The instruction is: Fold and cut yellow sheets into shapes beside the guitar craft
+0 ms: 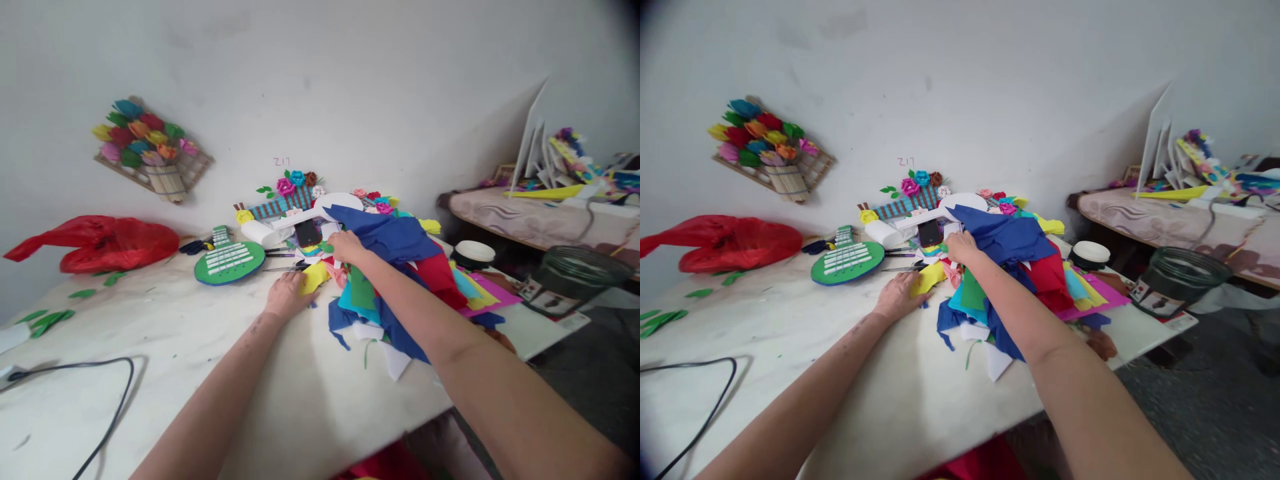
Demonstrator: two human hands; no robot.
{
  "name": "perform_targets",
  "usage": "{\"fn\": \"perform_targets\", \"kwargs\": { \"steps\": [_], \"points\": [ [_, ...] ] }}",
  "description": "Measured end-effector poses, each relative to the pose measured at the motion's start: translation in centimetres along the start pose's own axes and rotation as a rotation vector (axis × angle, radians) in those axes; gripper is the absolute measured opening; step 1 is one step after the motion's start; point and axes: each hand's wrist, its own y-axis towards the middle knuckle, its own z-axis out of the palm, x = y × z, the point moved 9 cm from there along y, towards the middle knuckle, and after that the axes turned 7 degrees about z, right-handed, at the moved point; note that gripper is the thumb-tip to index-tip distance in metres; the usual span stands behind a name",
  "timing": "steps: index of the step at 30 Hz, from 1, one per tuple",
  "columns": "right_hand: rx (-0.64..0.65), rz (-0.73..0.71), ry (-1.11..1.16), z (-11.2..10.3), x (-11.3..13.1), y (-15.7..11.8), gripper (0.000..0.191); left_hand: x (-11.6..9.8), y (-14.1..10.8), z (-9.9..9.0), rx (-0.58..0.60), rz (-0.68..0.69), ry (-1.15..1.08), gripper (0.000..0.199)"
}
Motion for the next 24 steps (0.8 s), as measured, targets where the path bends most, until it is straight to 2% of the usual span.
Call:
{"fn": "perform_targets", "kwargs": {
  "steps": [2, 5, 12, 15, 19, 24],
  "points": [
    [-0.005, -0.059, 0.051, 0.4, 1.3, 0.3, 0.037, -0.5, 0.1, -0.2, -0.021, 0.001, 0.02, 0.046],
    [0.052, -0.035, 0.045, 1.4, 2.4, 1.4, 0.032, -0.8, 0.1, -0.2, -0.038, -0.005, 0.051, 0.042],
    [0.002, -0.069, -0.042, 2.8, 4.7, 4.2, 0.033, -0.4, -0.1, -0.4, -0.123, -0.006, 0.025, 0.05],
    [-0.036, -0.117, -0.061, 3.6, 5.3, 4.7, 0.034, 0.5, 0.2, -0.5, -0.153, -0.07, -0.039, 0.05],
    [-0.127, -0.238, -0.102, 4.3, 6.1, 4.6, 0.031, 2.6, 1.5, -0.5, -0.159, -0.186, -0.097, 0.04],
    [-0.166, -0.299, -0.122, 4.5, 6.4, 4.4, 0.028, 3.6, 3.8, 0.8, -0.088, -0.144, -0.118, 0.036]
  ]
}}
